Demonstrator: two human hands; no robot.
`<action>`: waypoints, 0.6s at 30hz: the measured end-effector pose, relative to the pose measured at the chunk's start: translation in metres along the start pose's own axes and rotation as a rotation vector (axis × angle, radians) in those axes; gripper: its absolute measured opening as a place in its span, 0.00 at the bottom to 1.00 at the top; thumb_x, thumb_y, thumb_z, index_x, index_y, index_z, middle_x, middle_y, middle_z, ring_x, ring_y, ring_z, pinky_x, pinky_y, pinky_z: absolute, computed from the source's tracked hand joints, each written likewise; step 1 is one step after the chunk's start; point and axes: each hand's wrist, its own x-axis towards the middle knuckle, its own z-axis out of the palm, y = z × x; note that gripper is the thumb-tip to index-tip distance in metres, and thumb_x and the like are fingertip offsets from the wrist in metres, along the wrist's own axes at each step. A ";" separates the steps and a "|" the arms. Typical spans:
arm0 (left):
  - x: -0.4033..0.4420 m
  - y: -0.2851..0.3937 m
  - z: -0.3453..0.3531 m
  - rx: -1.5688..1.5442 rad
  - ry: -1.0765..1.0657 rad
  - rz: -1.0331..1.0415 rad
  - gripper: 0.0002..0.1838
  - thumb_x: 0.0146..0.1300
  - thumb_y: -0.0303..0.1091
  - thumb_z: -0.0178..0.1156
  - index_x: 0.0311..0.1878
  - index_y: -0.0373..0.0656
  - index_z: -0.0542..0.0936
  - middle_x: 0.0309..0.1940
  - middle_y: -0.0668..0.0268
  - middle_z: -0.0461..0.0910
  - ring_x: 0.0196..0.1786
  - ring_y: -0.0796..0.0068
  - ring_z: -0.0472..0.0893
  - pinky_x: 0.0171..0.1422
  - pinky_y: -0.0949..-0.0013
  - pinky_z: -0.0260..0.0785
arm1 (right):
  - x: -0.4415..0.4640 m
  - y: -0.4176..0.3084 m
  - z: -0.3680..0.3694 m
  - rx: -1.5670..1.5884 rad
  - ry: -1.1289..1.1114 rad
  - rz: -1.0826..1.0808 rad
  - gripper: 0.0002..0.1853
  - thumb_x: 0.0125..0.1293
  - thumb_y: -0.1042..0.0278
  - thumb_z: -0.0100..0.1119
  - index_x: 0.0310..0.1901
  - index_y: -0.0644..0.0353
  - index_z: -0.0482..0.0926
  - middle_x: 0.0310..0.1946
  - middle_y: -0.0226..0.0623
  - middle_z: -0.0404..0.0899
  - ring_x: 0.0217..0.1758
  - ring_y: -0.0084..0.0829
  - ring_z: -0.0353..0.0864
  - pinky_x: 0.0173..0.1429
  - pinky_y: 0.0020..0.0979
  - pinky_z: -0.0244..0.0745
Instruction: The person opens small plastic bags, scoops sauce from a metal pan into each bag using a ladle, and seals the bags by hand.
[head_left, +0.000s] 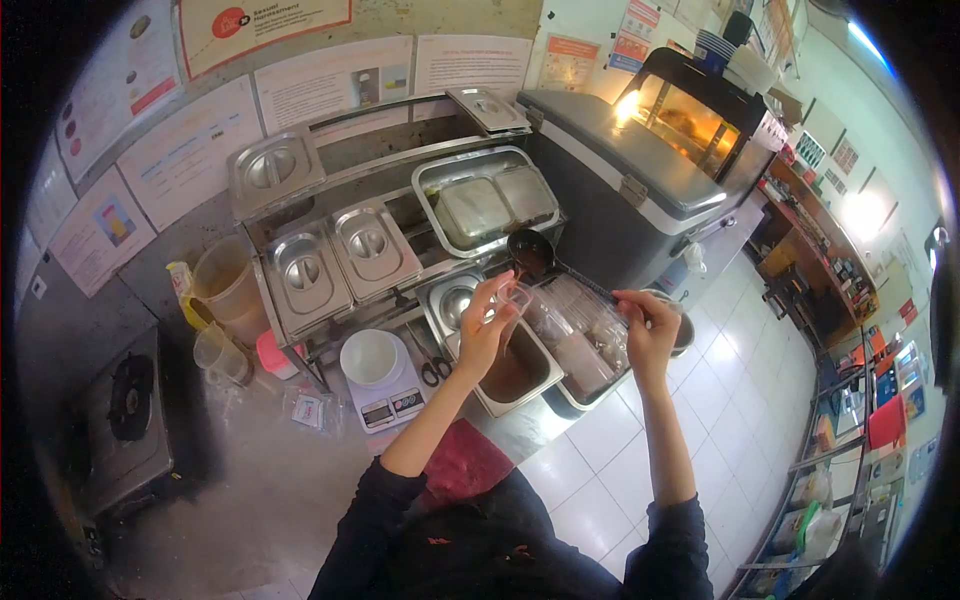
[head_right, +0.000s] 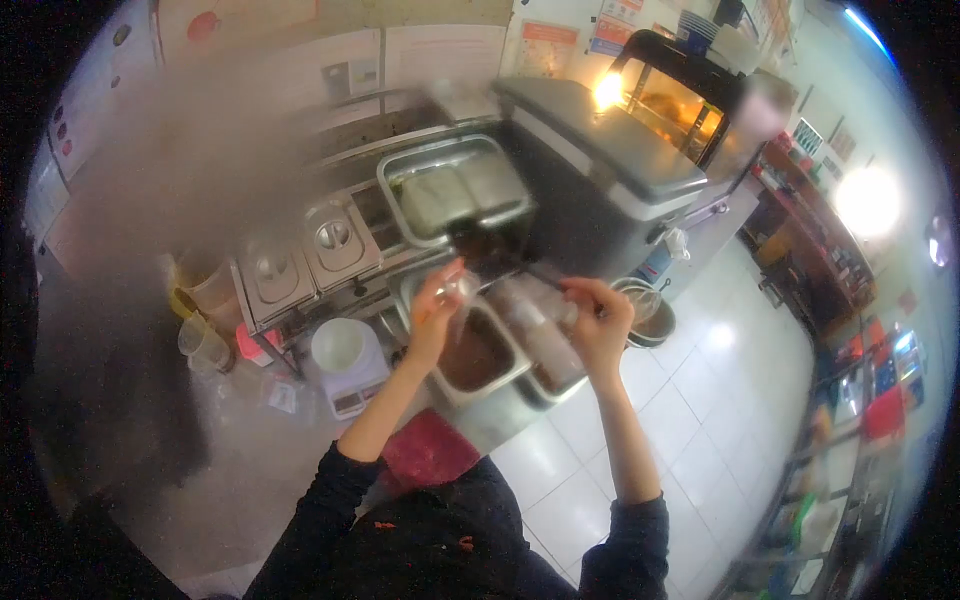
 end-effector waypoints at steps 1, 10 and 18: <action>-0.001 -0.004 -0.002 0.001 0.001 0.000 0.24 0.60 0.40 0.58 0.59 0.45 0.71 0.53 0.66 0.71 0.57 0.72 0.71 0.57 0.69 0.62 | -0.001 0.004 0.001 0.001 -0.001 0.000 0.09 0.54 0.84 0.53 0.33 0.64 0.82 0.22 0.30 0.79 0.27 0.19 0.75 0.34 0.21 0.63; -0.023 -0.023 -0.024 0.063 -0.015 -0.095 0.24 0.59 0.39 0.60 0.59 0.46 0.72 0.50 0.65 0.73 0.55 0.73 0.72 0.54 0.70 0.64 | -0.019 0.035 0.004 0.222 -0.150 0.297 0.06 0.55 0.77 0.57 0.33 0.65 0.82 0.23 0.32 0.79 0.25 0.17 0.71 0.31 0.19 0.66; -0.047 -0.034 -0.054 0.055 0.055 -0.197 0.20 0.55 0.30 0.63 0.53 0.42 0.75 0.49 0.68 0.74 0.52 0.77 0.73 0.51 0.74 0.65 | -0.065 0.102 0.021 0.096 -0.109 0.408 0.07 0.54 0.75 0.57 0.33 0.64 0.83 0.23 0.35 0.81 0.24 0.24 0.76 0.32 0.24 0.69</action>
